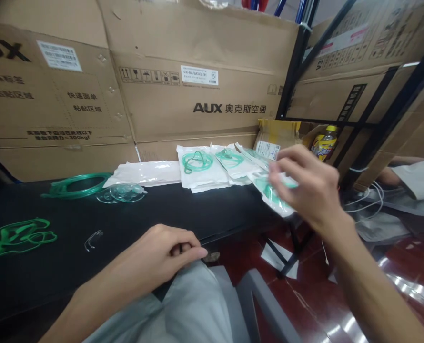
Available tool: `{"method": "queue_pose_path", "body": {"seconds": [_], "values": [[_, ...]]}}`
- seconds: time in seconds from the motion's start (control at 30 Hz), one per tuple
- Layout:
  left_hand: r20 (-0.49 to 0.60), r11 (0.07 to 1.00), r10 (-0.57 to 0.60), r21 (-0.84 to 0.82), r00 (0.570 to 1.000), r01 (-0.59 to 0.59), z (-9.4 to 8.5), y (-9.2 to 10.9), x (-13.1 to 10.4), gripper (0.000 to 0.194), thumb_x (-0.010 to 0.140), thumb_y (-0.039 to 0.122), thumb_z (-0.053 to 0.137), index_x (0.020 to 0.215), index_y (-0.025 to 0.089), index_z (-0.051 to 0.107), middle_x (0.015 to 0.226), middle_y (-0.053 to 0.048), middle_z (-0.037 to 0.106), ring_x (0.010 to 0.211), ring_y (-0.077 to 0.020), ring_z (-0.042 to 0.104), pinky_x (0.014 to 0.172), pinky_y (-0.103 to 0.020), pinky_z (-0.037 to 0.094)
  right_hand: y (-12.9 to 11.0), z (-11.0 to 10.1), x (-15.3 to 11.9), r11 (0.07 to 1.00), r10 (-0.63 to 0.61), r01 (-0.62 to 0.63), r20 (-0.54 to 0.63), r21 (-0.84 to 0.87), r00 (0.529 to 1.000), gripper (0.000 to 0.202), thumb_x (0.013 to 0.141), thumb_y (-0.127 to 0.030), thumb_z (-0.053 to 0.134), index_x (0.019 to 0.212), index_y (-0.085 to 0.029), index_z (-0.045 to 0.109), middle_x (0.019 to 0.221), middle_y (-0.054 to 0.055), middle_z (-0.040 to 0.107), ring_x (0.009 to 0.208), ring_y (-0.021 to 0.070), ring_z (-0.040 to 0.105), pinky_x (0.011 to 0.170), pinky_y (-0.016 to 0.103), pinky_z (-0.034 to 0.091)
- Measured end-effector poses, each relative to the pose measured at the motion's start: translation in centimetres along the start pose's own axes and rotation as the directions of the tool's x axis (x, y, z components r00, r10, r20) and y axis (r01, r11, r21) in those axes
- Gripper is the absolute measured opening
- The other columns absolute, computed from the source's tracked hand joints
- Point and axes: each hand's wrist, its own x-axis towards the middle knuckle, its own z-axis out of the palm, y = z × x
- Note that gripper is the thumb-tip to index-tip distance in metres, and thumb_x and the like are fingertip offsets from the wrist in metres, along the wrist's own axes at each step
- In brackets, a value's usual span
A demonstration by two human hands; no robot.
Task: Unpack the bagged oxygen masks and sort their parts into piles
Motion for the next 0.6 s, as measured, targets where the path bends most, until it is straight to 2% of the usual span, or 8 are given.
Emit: {"method": "queue_pose_path", "body": {"seconds": [0.03, 0.07, 0.1, 0.17, 0.23, 0.4, 0.5, 0.6], "values": [[-0.007, 1.000, -0.003, -0.026, 1.000, 0.003, 0.4, 0.1, 0.2, 0.035, 0.095, 0.056, 0.057, 0.087, 0.029, 0.077, 0.076, 0.003, 0.072, 0.067, -0.0146, 0.060, 0.058, -0.028, 0.037, 2.9, 0.2, 0.5, 0.980, 0.161, -0.157, 0.027, -0.125, 0.987, 0.048, 0.100, -0.045, 0.047, 0.089, -0.016, 0.082, 0.109, 0.014, 0.077, 0.090, 0.0177, 0.068, 0.078, 0.037, 0.043], [-0.017, 0.999, -0.002, -0.050, 1.000, 0.001, 0.9, 0.2, 0.3, 0.036, 0.095, 0.056, 0.056, 0.088, 0.029, 0.078, 0.078, 0.003, 0.073, 0.068, -0.0147, 0.061, 0.059, -0.028, 0.038, 5.7, 0.4, 0.7, 0.919, 0.343, -0.313, 0.094, -0.240, 0.935, 0.051, 0.101, -0.044, 0.041, 0.096, -0.014, 0.081, 0.112, 0.016, 0.076, 0.094, 0.0200, 0.068, 0.079, 0.037, 0.043], [-0.029, 0.998, 0.001, -0.069, 1.000, -0.003, 1.2, 0.4, 0.5, 0.037, 0.095, 0.056, 0.056, 0.088, 0.029, 0.079, 0.078, 0.002, 0.073, 0.069, -0.0150, 0.062, 0.060, -0.027, 0.038, 8.3, 0.8, 0.7, 0.878, 0.430, -0.383, 0.125, -0.287, 0.894, 0.046, 0.098, -0.040, 0.045, 0.098, -0.011, 0.081, 0.108, 0.020, 0.077, 0.094, 0.0253, 0.069, 0.078, 0.038, 0.043], [-0.043, 0.994, 0.002, -0.106, 0.999, -0.006, 1.7, 1.1, 1.0, 0.037, 0.096, 0.054, 0.054, 0.088, 0.028, 0.079, 0.078, 0.002, 0.074, 0.071, -0.0158, 0.063, 0.063, -0.027, 0.040, 12.4, 1.9, 0.2, 0.846, 0.511, -0.433, 0.238, -0.311, 0.826, 0.037, 0.092, -0.036, 0.055, 0.097, -0.011, 0.081, 0.097, 0.020, 0.079, 0.088, 0.0308, 0.071, 0.071, 0.036, 0.044], [-0.050, 0.990, -0.005, -0.141, 0.999, -0.002, 2.0, 1.9, 1.5, 0.036, 0.096, 0.051, 0.055, 0.088, 0.027, 0.080, 0.079, 0.002, 0.075, 0.071, -0.0163, 0.064, 0.065, -0.026, 0.042, 14.8, 3.2, -0.4, 0.815, 0.571, -0.472, 0.328, -0.336, 0.753, 0.034, 0.089, -0.039, 0.060, 0.092, -0.013, 0.082, 0.087, 0.019, 0.078, 0.078, 0.0332, 0.071, 0.066, 0.035, 0.043], [-0.030, 0.965, -0.031, -0.263, 0.999, 0.022, 3.8, 3.1, 2.5, 0.037, 0.094, 0.051, 0.057, 0.103, 0.025, 0.081, 0.072, 0.000, 0.076, 0.064, -0.0168, 0.068, 0.072, -0.027, 0.050, 16.2, 6.0, -1.3, 0.775, 0.632, -0.530, 0.449, -0.344, 0.632, 0.039, 0.089, -0.049, 0.062, 0.078, -0.015, 0.080, 0.073, 0.018, 0.074, 0.067, 0.0314, 0.066, 0.065, 0.036, 0.040], [0.036, 0.947, -0.011, -0.320, 0.999, 0.022, 6.3, 2.8, 2.5, 0.045, 0.093, 0.056, 0.057, 0.115, 0.023, 0.079, 0.072, -0.001, 0.076, 0.069, -0.0203, 0.071, 0.086, -0.033, 0.053, 16.0, 6.3, -2.0, 0.779, 0.622, -0.549, 0.481, -0.303, 0.618, 0.038, 0.088, -0.050, 0.065, 0.075, -0.016, 0.076, 0.074, 0.015, 0.072, 0.068, 0.0280, 0.064, 0.065, 0.034, 0.041], [0.036, 0.930, -0.031, -0.365, 0.999, 0.042, 9.1, 2.0, 2.3, 0.052, 0.089, 0.063, 0.062, 0.122, 0.025, 0.077, 0.102, -0.005, 0.079, 0.090, -0.0267, 0.073, 0.098, -0.042, 0.051, 15.4, 5.6, -3.4, 0.798, 0.584, -0.559, 0.513, -0.225, 0.629, 0.034, 0.087, -0.046, 0.065, 0.074, -0.015, 0.070, 0.072, 0.011, 0.068, 0.067, 0.0241, 0.061, 0.063, 0.031, 0.039]]}}
